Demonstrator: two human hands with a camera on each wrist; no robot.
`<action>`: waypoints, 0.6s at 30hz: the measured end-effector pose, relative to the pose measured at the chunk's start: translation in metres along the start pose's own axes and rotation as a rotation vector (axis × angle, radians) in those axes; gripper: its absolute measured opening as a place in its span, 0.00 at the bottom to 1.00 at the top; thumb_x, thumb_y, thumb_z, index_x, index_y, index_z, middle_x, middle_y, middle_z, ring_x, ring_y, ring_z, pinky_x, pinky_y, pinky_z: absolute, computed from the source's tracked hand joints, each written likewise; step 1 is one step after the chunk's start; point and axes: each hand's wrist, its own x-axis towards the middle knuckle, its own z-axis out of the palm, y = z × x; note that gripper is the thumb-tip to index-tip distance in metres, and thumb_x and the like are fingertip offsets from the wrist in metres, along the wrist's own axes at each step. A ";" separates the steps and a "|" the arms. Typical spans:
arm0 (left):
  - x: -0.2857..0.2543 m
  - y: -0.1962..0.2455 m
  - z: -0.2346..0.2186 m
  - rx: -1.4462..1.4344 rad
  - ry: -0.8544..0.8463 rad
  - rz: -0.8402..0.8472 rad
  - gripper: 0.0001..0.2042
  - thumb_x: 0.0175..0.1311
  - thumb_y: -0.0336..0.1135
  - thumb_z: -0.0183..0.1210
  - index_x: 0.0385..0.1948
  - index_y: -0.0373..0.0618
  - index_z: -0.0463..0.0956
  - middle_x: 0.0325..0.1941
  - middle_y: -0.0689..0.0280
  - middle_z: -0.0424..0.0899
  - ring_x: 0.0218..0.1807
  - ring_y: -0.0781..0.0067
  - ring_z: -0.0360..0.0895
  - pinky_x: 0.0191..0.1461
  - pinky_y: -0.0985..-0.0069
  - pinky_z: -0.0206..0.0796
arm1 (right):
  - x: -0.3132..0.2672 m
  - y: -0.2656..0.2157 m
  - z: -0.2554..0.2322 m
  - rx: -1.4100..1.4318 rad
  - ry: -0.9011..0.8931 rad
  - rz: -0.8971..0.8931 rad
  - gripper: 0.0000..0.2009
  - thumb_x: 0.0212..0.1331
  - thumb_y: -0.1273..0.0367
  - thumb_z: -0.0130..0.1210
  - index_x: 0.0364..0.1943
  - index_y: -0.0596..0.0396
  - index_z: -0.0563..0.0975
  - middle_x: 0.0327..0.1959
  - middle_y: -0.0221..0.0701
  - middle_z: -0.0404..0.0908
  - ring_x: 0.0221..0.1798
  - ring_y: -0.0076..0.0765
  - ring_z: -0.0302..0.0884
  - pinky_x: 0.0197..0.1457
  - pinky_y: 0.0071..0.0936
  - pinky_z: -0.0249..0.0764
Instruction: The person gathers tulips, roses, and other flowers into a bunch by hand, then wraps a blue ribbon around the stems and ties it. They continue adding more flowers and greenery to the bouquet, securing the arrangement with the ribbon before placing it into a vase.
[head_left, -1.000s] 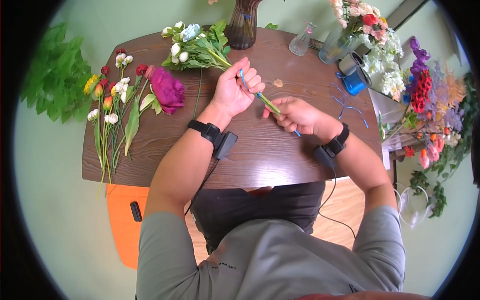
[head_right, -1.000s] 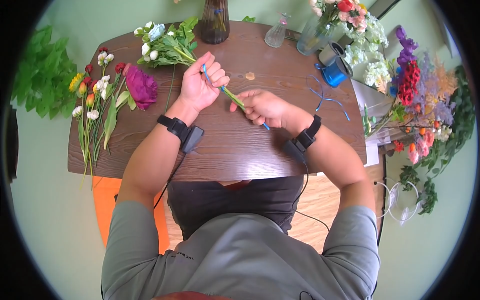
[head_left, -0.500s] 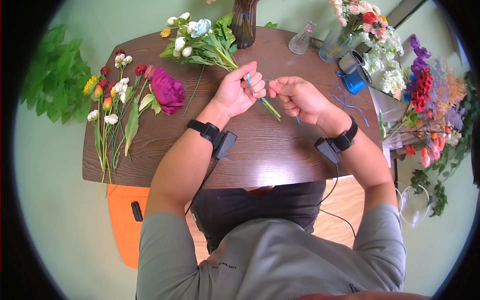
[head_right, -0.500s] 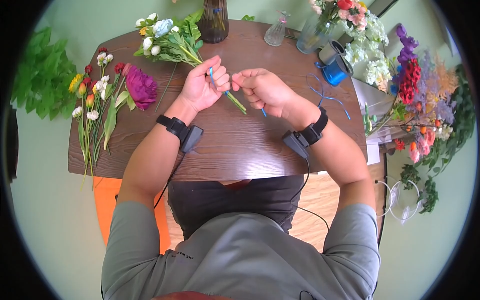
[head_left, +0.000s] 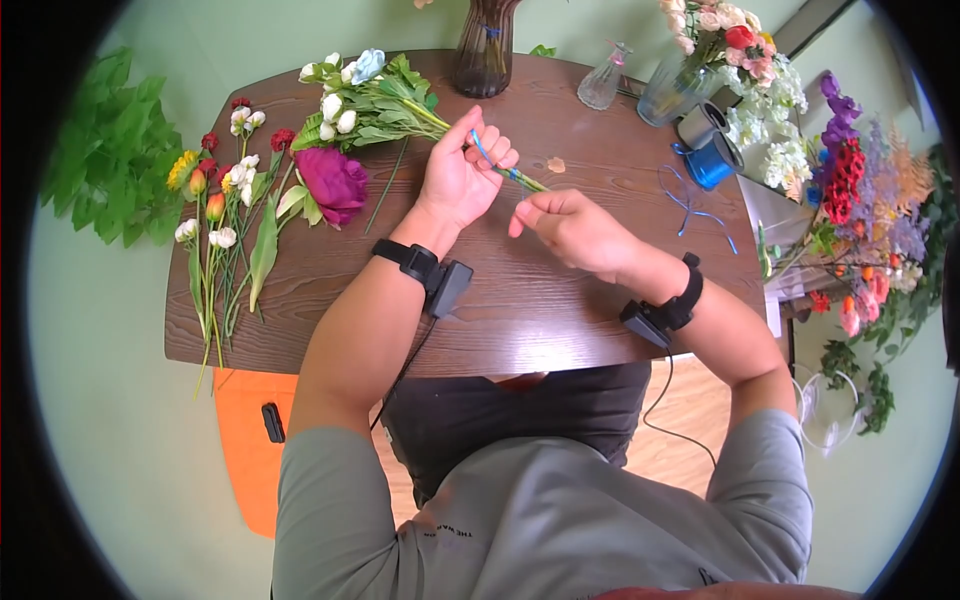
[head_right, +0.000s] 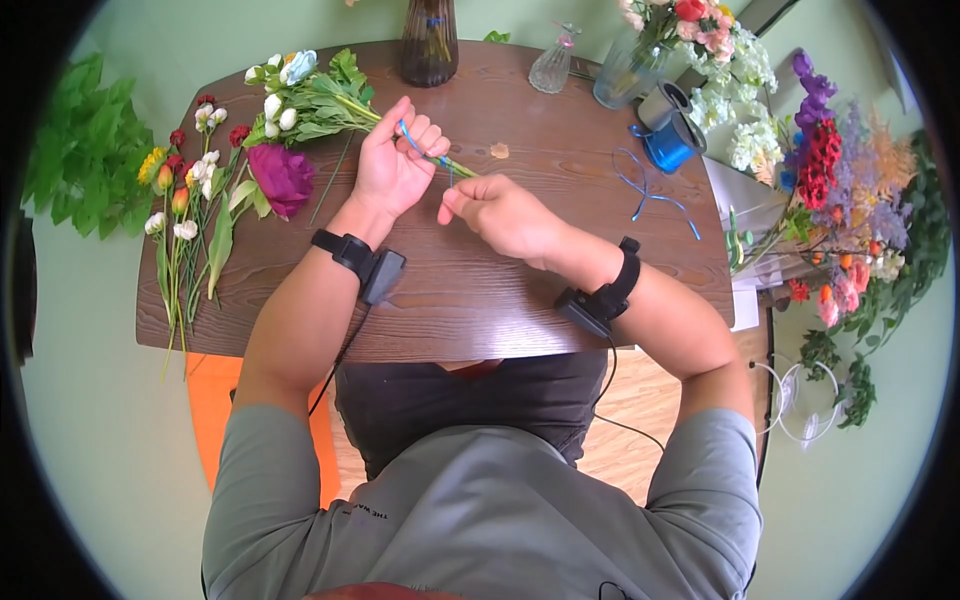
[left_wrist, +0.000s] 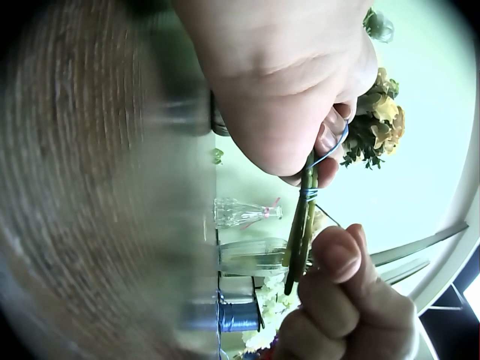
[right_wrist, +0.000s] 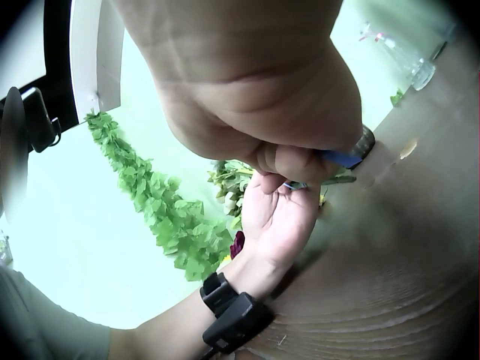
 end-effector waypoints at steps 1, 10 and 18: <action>0.000 0.001 0.000 -0.010 -0.001 0.004 0.21 0.81 0.39 0.50 0.20 0.55 0.59 0.19 0.75 0.49 0.24 0.77 0.49 0.36 0.75 0.51 | -0.001 0.002 0.000 0.080 -0.051 0.030 0.16 0.80 0.60 0.48 0.42 0.54 0.83 0.19 0.14 0.62 0.22 0.15 0.54 0.24 0.23 0.53; -0.002 0.003 -0.002 -0.097 -0.071 -0.044 0.21 0.82 0.39 0.48 0.20 0.55 0.59 0.18 0.76 0.49 0.22 0.79 0.48 0.34 0.76 0.50 | 0.013 0.028 -0.019 0.356 -0.242 0.169 0.16 0.81 0.60 0.48 0.50 0.57 0.81 0.19 0.11 0.56 0.17 0.12 0.46 0.18 0.19 0.44; -0.005 0.000 -0.001 -0.054 -0.169 -0.178 0.22 0.83 0.40 0.45 0.20 0.55 0.58 0.18 0.76 0.50 0.22 0.78 0.48 0.33 0.75 0.50 | 0.034 0.030 -0.047 0.314 -0.110 0.085 0.12 0.78 0.61 0.55 0.44 0.55 0.82 0.19 0.11 0.58 0.18 0.12 0.47 0.19 0.19 0.44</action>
